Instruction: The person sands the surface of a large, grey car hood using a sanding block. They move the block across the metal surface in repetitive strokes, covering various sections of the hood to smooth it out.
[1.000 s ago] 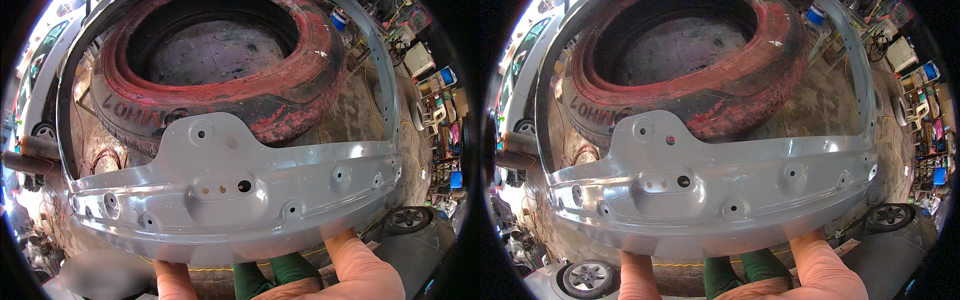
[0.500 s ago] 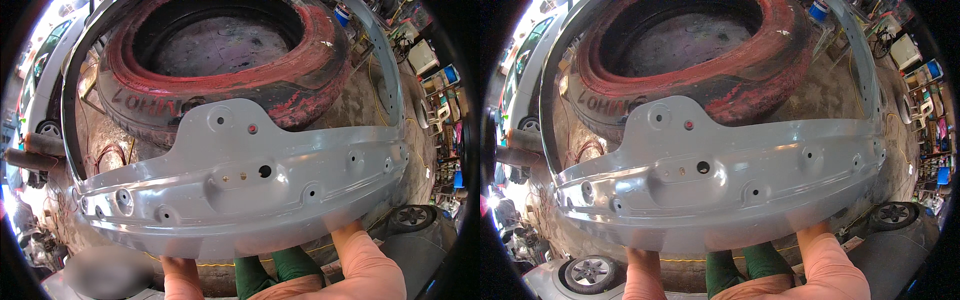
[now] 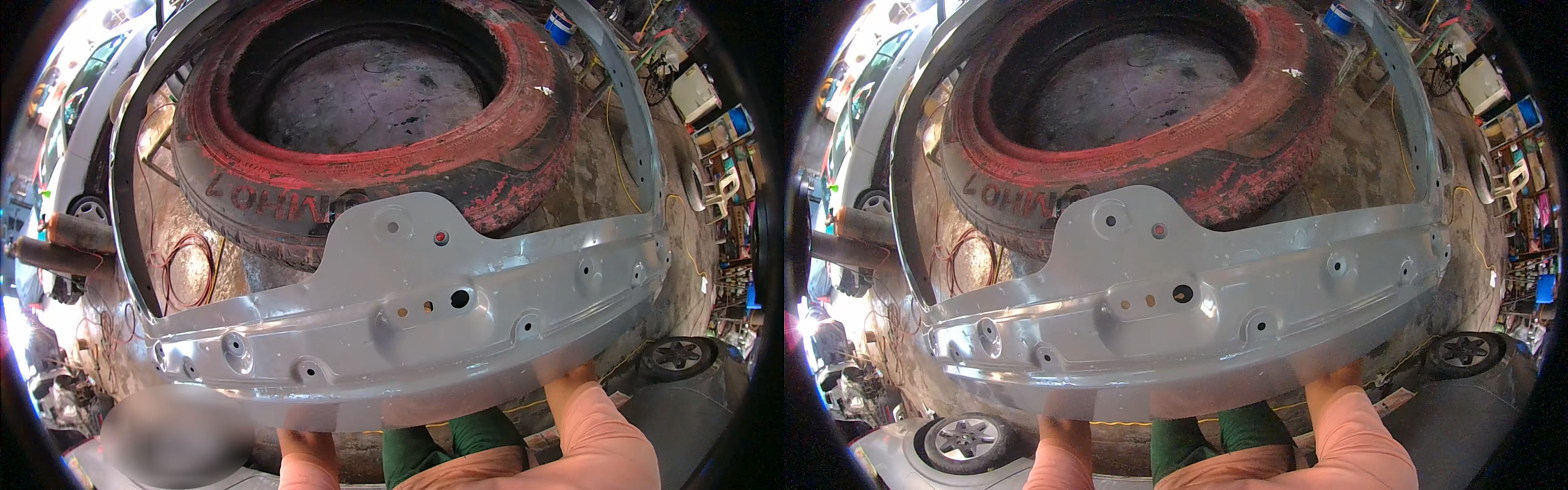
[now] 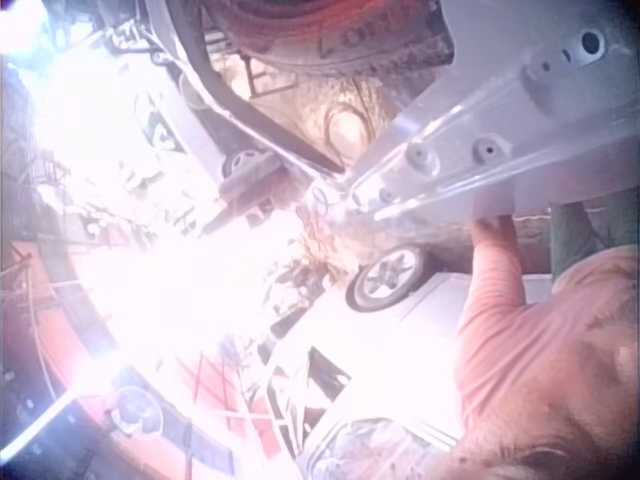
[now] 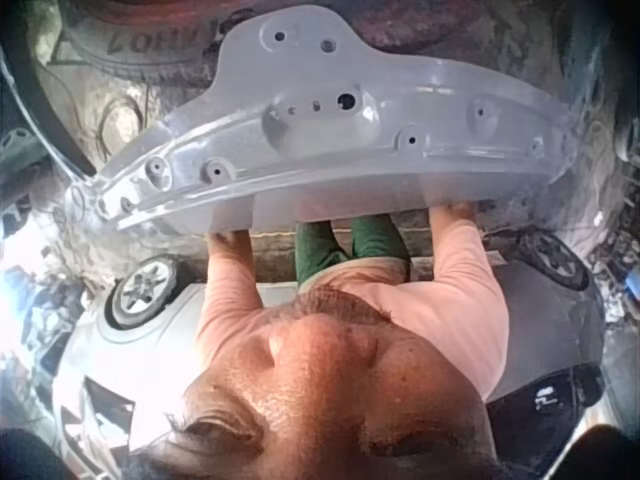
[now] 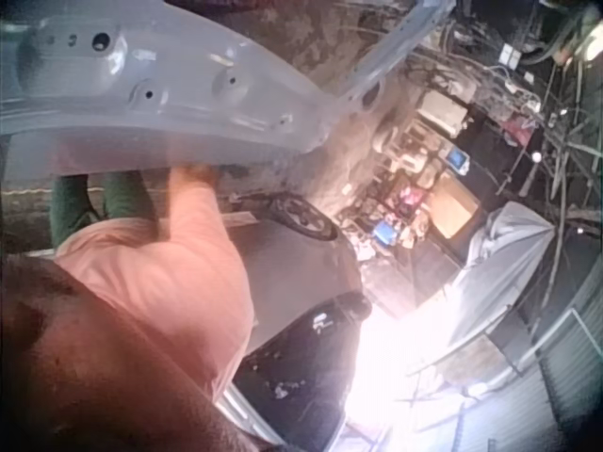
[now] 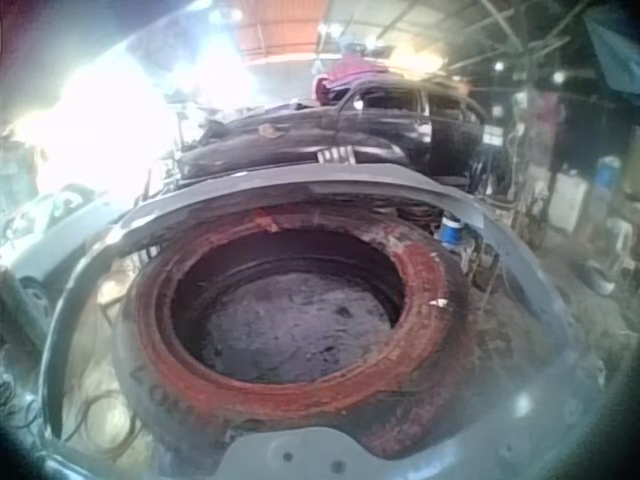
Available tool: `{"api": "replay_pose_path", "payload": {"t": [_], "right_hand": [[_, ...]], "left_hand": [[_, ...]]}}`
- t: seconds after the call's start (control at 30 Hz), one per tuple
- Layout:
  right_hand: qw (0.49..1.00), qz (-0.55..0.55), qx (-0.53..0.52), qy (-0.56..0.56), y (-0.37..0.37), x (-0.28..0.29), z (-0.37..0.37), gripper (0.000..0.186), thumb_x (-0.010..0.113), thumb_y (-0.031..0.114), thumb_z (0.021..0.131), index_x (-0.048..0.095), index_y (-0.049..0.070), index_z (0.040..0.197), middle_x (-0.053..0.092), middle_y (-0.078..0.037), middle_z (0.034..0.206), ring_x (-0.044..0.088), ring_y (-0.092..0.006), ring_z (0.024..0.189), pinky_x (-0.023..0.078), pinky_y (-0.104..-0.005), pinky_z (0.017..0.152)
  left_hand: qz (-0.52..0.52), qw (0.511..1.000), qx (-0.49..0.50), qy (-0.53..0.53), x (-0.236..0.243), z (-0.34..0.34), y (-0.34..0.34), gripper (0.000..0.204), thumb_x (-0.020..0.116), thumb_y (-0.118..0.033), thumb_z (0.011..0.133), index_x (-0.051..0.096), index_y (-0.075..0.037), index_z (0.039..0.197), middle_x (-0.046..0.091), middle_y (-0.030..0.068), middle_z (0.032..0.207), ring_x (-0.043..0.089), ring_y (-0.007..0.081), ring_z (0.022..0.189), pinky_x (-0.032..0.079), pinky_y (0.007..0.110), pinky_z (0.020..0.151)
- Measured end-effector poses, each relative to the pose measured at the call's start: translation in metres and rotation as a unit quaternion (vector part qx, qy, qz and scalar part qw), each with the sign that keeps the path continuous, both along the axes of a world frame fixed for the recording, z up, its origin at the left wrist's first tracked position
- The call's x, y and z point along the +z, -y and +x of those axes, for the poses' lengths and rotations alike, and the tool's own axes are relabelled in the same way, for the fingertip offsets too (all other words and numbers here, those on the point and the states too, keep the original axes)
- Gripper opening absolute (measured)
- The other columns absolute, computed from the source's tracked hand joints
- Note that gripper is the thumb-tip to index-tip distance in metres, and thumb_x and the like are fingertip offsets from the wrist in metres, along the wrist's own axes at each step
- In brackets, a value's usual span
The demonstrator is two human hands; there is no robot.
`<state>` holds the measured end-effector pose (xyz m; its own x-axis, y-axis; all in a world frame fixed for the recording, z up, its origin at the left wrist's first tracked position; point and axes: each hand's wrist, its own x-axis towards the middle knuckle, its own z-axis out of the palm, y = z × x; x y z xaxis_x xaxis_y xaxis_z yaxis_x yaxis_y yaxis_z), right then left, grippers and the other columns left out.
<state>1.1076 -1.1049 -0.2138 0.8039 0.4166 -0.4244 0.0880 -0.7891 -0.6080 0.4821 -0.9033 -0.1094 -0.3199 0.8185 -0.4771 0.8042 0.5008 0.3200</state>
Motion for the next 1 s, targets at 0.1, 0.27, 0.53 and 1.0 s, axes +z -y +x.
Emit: {"api": "replay_pose_path", "payload": {"t": [0.1,0.27,0.53,1.0], "right_hand": [[1.0,-0.001,-0.009,0.0,0.008,-0.001,-0.003,0.054,0.071,0.039,0.098,0.06,0.004,0.138,0.074,-0.012,0.121,0.068,-0.032,0.103,0.049,-0.0459,0.098],[1.0,-0.002,-0.005,0.001,0.006,0.003,0.002,0.055,0.071,0.039,0.098,0.06,0.004,0.138,0.073,-0.011,0.121,0.068,-0.0317,0.103,0.049,-0.0455,0.099],[1.0,0.005,0.005,0.005,0.013,0.008,-0.003,0.055,0.071,0.039,0.098,0.059,0.004,0.139,0.073,-0.011,0.122,0.068,-0.0312,0.102,0.049,-0.045,0.1],[0.996,0.015,0.091,-0.013,0.02,0.042,0.025,0.055,0.071,0.039,0.099,0.059,0.005,0.14,0.073,-0.01,0.122,0.067,-0.0304,0.102,0.048,-0.044,0.101]], "left_hand": [[-0.005,1.0,-0.016,-0.002,0.0,-0.002,-0.008,0.049,0.073,-0.043,0.093,0.074,-0.002,0.12,0.076,0.0232,0.108,0.073,0.0384,0.104,0.056,0.047,0.089],[-0.005,1.0,-0.014,0.002,0.0,-0.002,-0.006,0.05,0.073,-0.044,0.093,0.074,-0.002,0.12,0.076,0.0234,0.109,0.073,0.0388,0.104,0.056,0.047,0.089],[0.002,1.0,-0.014,0.001,0.005,-0.022,0.026,0.05,0.073,-0.044,0.093,0.074,-0.001,0.12,0.076,0.0238,0.109,0.072,0.0394,0.105,0.056,0.048,0.09],[0.016,0.995,-0.058,0.082,-0.026,0.027,-0.015,0.052,0.073,-0.045,0.093,0.074,-0.001,0.119,0.076,0.0245,0.111,0.072,0.0404,0.107,0.056,0.048,0.09]]}}
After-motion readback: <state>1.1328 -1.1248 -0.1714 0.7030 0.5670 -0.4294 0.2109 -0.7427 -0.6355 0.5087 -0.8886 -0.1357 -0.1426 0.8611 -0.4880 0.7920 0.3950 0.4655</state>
